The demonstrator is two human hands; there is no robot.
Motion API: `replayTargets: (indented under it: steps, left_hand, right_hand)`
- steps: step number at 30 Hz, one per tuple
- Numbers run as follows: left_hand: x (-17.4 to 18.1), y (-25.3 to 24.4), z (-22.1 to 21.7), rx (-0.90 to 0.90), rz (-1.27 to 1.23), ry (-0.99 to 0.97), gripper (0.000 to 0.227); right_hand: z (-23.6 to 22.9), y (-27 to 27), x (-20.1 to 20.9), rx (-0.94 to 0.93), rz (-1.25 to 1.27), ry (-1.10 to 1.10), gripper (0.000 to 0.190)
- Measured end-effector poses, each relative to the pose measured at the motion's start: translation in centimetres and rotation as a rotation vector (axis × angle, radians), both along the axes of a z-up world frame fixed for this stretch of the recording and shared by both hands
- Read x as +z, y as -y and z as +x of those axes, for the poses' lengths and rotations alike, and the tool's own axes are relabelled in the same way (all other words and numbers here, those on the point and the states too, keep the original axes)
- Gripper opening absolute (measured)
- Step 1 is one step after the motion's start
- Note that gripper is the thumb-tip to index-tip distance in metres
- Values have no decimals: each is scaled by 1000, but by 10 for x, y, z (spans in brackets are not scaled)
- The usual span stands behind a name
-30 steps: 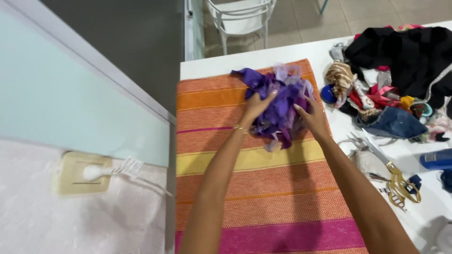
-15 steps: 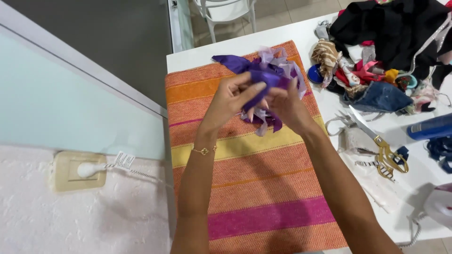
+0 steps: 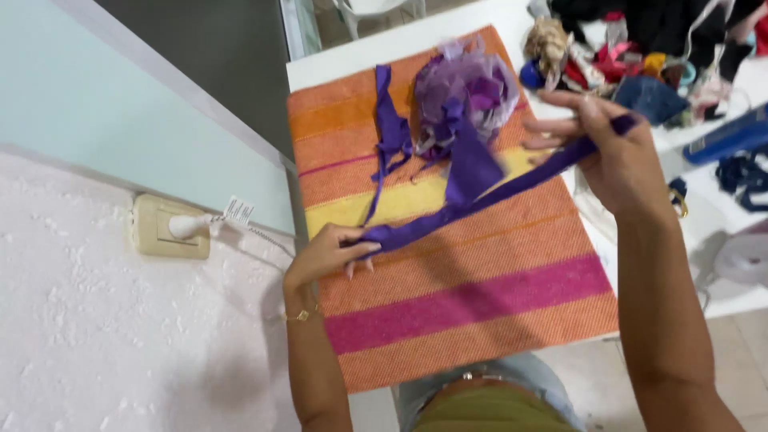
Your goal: Ironing small pieces of purple fabric on an ironing board to flatten them.
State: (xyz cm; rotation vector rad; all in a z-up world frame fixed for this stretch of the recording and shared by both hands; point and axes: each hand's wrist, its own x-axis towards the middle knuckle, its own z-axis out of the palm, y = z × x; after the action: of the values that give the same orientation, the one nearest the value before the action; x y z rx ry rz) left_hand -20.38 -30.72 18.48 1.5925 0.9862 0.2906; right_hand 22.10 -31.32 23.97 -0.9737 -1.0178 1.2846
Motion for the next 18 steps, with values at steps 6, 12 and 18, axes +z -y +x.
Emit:
replayTargets:
  steps: [6,12,18]
  left_hand:
    - [-17,18,-13,-93,-31,-252,33]
    - [-23,37,60,-553,221,-25,31]
    - [19,30,76,-663,367,118,34]
  right_hand:
    - [-7,115,-108,-168,-246,29,43]
    - [-86,160,-107,151,-332,391,75]
    - [-51,178,-145,315,68,563,25]
